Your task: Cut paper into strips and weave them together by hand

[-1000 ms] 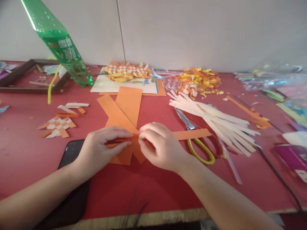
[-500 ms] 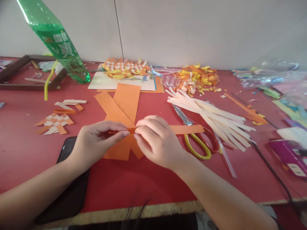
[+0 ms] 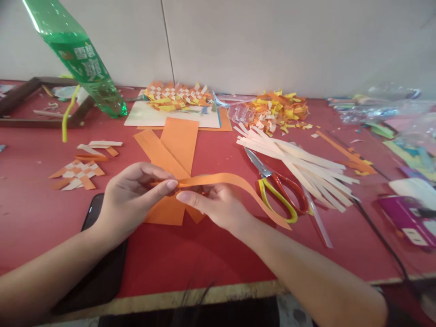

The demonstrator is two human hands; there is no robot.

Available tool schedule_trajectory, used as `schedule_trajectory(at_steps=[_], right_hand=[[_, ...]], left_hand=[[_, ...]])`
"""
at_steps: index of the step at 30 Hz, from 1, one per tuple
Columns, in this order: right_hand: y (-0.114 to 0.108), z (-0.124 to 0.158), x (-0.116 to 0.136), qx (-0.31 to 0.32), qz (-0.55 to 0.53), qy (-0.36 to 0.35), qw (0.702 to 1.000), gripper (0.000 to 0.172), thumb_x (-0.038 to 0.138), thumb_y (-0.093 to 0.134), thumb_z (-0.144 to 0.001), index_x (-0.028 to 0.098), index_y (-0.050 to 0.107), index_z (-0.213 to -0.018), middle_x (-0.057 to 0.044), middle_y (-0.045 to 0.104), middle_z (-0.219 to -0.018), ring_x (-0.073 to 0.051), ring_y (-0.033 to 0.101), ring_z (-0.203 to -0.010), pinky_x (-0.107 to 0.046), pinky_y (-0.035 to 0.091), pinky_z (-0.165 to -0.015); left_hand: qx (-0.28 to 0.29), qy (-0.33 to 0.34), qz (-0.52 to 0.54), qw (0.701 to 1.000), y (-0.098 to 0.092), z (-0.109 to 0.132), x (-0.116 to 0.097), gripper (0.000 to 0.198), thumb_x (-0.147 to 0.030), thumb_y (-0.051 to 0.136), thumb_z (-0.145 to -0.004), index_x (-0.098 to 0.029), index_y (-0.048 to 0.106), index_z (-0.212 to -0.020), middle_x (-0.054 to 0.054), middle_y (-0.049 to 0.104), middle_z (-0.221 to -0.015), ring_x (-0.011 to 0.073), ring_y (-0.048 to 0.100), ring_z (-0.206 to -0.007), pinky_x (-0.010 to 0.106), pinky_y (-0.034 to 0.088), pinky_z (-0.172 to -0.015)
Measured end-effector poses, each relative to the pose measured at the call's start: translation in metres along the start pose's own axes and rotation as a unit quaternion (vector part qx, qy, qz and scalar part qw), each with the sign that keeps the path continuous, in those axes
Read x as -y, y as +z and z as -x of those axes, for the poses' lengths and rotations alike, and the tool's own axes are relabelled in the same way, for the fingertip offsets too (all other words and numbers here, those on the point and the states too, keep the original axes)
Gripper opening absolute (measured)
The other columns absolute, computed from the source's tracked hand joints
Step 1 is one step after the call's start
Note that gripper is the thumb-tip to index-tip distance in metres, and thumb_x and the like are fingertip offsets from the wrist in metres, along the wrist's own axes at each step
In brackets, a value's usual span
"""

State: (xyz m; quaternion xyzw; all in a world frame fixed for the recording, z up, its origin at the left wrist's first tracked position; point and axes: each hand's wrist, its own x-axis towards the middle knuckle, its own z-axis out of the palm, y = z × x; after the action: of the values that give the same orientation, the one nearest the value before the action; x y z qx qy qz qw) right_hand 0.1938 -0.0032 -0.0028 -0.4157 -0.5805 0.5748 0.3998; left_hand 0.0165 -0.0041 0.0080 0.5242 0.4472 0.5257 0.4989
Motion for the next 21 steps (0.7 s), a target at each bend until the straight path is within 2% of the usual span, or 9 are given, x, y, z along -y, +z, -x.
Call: schedule_trajectory(at_steps=[2, 8, 11, 16, 21], right_hand=[[-0.002, -0.001, -0.001, -0.007, -0.021, -0.010, 1.000, 0.018, 0.038, 0.072, -0.081, 0.020, 0.069, -0.078, 0.005, 0.052, -0.053, -0.007, 0.046, -0.045, -0.020, 0.035, -0.042], [-0.004, 0.001, -0.009, -0.030, -0.080, -0.025, 0.996, 0.012, 0.031, 0.076, -0.080, 0.021, 0.071, -0.078, 0.005, 0.056, -0.054, -0.006, 0.051, -0.043, -0.018, 0.039, -0.040], [-0.003, 0.001, -0.011, -0.039, -0.105, -0.041, 0.993, 0.007, 0.027, 0.075, -0.081, 0.022, 0.072, -0.078, 0.005, 0.057, -0.053, -0.006, 0.053, -0.043, -0.018, 0.042, -0.041], [-0.003, 0.000, -0.010, -0.062, -0.132, -0.061, 0.987, 0.003, 0.023, 0.074, -0.082, 0.022, 0.073, -0.079, 0.004, 0.064, -0.061, -0.006, 0.056, -0.045, -0.017, 0.046, -0.042], [-0.001, 0.000, -0.009, -0.088, -0.125, -0.066, 0.986, 0.003, 0.022, 0.076, -0.080, 0.022, 0.073, -0.080, 0.004, 0.065, -0.063, -0.008, 0.059, -0.048, -0.020, 0.050, -0.044]], left_hand=[[0.012, 0.010, -0.009, 1.000, 0.001, 0.001, 0.000, 0.016, -0.021, 0.080, -0.074, -0.017, 0.065, -0.079, 0.001, 0.073, -0.076, 0.0128, 0.072, -0.072, 0.019, 0.058, -0.064], [0.021, 0.035, -0.026, 0.999, 0.002, 0.003, 0.002, 0.014, -0.021, 0.079, -0.075, -0.017, 0.066, -0.078, 0.002, 0.074, -0.076, 0.0135, 0.072, -0.071, 0.021, 0.059, -0.068], [0.033, 0.016, 0.003, 0.999, 0.002, 0.002, 0.001, 0.017, -0.020, 0.080, -0.074, -0.017, 0.066, -0.083, 0.002, 0.074, -0.080, 0.0144, 0.073, -0.077, 0.021, 0.059, -0.072], [0.084, -0.043, 0.055, 0.994, 0.000, 0.002, -0.001, 0.038, -0.016, 0.085, -0.066, -0.018, 0.068, -0.100, 0.002, 0.076, -0.091, 0.0159, 0.073, -0.090, 0.019, 0.059, -0.076], [0.052, -0.061, 0.038, 0.996, 0.000, 0.003, 0.000, 0.018, -0.022, 0.081, -0.074, -0.018, 0.072, -0.089, 0.001, 0.078, -0.086, 0.0135, 0.074, -0.080, 0.018, 0.058, -0.072]])
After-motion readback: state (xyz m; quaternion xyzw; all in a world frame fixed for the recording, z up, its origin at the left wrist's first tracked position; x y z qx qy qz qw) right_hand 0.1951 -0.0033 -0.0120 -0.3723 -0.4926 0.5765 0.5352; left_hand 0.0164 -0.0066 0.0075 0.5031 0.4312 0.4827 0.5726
